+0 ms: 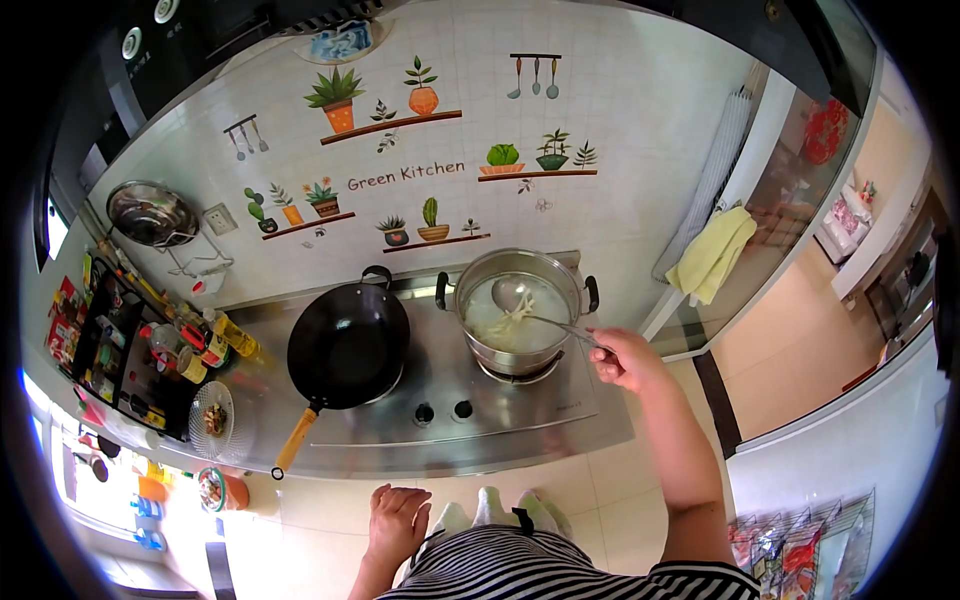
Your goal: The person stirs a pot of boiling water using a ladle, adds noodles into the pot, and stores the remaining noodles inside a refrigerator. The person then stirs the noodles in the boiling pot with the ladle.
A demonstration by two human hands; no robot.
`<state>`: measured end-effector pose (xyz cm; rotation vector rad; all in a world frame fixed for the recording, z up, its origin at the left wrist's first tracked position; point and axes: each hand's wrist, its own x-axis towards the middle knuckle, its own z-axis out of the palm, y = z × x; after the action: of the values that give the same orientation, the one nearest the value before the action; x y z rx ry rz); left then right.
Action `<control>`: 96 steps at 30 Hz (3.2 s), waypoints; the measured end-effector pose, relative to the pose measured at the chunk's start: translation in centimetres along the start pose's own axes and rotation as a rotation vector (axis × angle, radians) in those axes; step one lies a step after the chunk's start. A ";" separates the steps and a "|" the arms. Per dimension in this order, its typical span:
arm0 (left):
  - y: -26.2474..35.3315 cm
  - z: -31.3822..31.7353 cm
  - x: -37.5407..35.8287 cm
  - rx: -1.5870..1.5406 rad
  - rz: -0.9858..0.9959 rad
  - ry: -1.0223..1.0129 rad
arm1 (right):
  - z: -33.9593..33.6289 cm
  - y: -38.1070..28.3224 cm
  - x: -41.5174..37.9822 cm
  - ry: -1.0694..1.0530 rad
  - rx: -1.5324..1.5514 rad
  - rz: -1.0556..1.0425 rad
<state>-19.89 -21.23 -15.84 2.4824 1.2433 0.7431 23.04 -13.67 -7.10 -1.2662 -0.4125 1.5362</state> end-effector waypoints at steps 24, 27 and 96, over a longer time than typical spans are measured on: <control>-1.4 0.0 -1.6 -0.047 0.007 0.059 | 11.3 -10.3 -2.9 0.065 -1.982 -0.694; -1.6 0.0 -1.8 -0.047 0.000 0.062 | 11.1 -9.1 -2.2 0.045 -2.140 -0.661; -1.0 1.2 -0.1 -0.014 -0.010 -0.028 | 2.1 -3.9 -3.3 -0.112 -1.742 -0.809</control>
<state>-19.93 -20.78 -17.31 2.4653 1.2356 0.7096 22.80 -14.34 -1.64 -1.7628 -2.2887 0.2416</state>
